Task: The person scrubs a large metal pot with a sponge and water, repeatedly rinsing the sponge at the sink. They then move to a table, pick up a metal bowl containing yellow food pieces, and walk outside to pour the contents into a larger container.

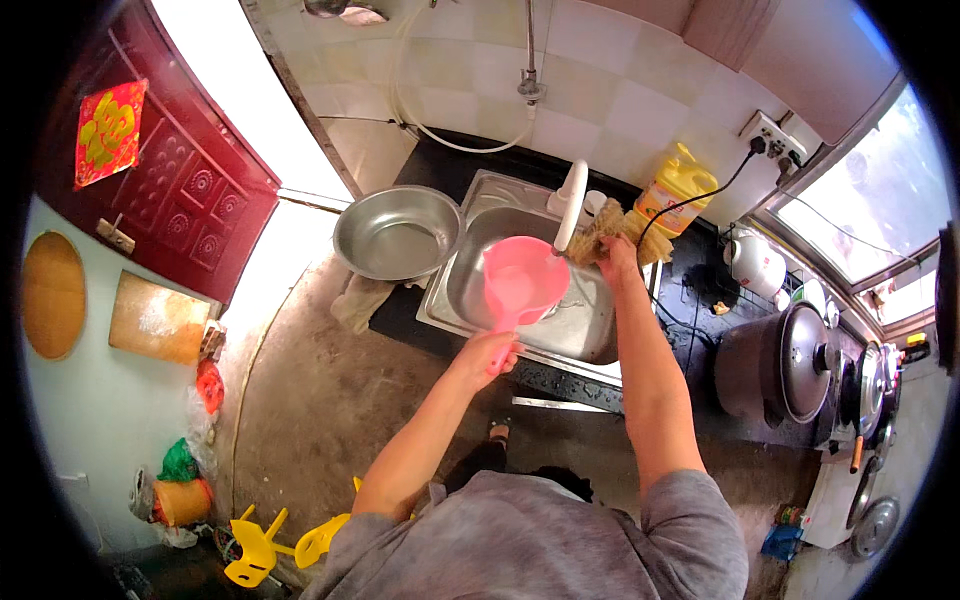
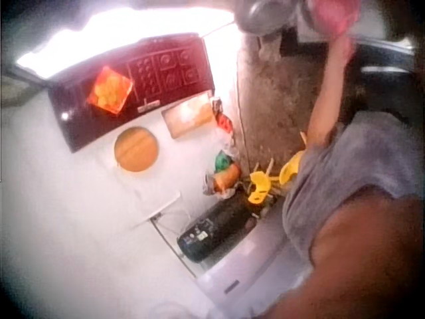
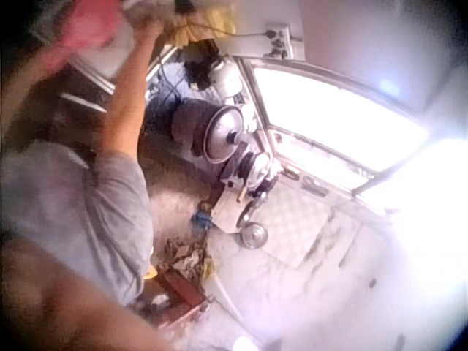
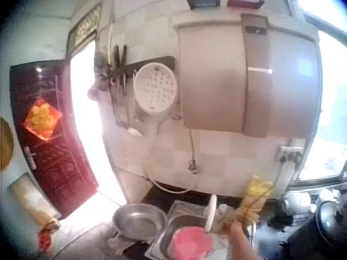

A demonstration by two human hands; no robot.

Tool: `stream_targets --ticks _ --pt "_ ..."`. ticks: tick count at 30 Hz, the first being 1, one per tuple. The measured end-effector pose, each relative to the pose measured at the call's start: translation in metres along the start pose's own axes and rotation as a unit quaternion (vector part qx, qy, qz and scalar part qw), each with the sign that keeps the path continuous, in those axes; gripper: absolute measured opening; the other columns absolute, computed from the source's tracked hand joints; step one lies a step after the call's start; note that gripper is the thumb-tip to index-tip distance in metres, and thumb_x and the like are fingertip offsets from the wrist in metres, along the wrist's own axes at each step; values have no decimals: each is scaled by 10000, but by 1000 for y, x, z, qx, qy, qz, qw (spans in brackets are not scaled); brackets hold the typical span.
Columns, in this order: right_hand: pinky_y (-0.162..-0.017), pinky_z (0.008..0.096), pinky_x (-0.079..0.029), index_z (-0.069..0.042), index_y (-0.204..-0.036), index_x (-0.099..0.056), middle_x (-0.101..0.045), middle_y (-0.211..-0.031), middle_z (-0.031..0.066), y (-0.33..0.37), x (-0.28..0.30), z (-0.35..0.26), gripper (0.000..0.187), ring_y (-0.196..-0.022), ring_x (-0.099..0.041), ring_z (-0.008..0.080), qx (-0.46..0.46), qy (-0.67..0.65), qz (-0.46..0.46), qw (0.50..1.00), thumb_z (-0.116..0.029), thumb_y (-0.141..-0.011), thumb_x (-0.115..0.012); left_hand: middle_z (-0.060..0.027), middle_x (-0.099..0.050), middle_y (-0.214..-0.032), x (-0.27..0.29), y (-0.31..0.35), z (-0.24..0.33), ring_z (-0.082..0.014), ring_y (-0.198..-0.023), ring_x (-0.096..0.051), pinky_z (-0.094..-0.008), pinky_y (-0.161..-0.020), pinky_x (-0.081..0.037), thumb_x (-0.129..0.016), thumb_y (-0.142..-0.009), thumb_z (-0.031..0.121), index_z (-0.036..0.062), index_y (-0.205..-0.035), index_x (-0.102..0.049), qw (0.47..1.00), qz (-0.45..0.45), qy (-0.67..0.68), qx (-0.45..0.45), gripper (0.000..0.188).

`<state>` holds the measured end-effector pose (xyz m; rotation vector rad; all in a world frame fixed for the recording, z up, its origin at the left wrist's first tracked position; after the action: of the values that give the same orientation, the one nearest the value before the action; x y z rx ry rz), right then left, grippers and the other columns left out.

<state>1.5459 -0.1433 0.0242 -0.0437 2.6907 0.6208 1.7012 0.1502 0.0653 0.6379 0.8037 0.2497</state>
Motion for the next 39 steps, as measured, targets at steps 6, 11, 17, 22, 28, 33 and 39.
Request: stream_targets --ticks 6,11,17,22,28,33,39 --pt "-739 349 -492 -42 -1283 -425 -638 -976 157 -15 40 -25 596 -865 -630 307 270 442 30 855 -15 -711 -588 -71 -538 -760 -32 -30 -3 -75 -516 -422 -200 -383 -309 -591 -864 120 23 -914 -530 993 -67 35 90 125" --pt "-838 450 -459 -142 -1399 -295 -607 -1046 262 31 0 -34 757 -1004 -572 413 219 604 -32 766 -165 -724 -637 -16 -458 -675 -17 -45 -9 -68 -480 -380 -197 -360 -263 -582 -860 108 47 -838 -504 987 -84 51 126 102" --pt "-843 473 -455 -97 -1445 -158 -596 -1055 284 34 -10 -32 890 -995 -572 422 160 686 -64 707 -237 -739 -682 3 -428 -611 -29 -36 -4 -72 -446 -358 -209 -351 -229 -577 -853 98 60 -779 -483 993 -39 -2 115 126" --pt "-808 478 -467 -73 -1441 -151 -606 -1035 281 33 -14 -28 884 -955 -590 419 201 676 -49 707 -275 -760 -678 7 -422 -592 -29 -35 0 -70 -437 -362 -213 -347 -228 -582 -852 105 69 -759 -473 993 -59 -20 96 147" --pt "-829 480 -473 -134 -1445 -165 -549 -1116 258 37 -11 -31 821 -986 -572 420 225 684 -19 693 -355 -801 -624 6 -433 -599 -35 -40 -2 -74 -422 -364 -213 -346 -239 -584 -860 119 82 -766 -473 993 -37 -52 103 150" --pt "-811 471 -481 -115 -1258 -462 -582 -1062 228 52 20 -23 540 -973 -578 400 167 660 -78 729 -292 -781 -642 6 -458 -615 -39 -39 -16 -60 -407 -360 -213 -337 -239 -576 -875 135 87 -840 -481 990 -49 -100 91 112" --pt "-820 394 -492 -54 -1131 -604 -638 -984 221 177 64 -50 446 -917 -629 349 237 362 -55 900 -132 -692 -583 2 -416 -589 -70 36 -19 -56 -365 -321 -199 -295 -223 -515 -891 117 38 -1061 -472 956 -35 -278 84 192"
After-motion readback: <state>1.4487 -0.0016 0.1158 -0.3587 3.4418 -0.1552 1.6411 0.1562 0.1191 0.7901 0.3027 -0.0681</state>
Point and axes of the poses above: each hand's wrist, its own y-axis away from the middle knuckle, its own x-axis out of the back of the hand, z = x × y, the point moved 3 cm from there along -y, towards the middle knuckle
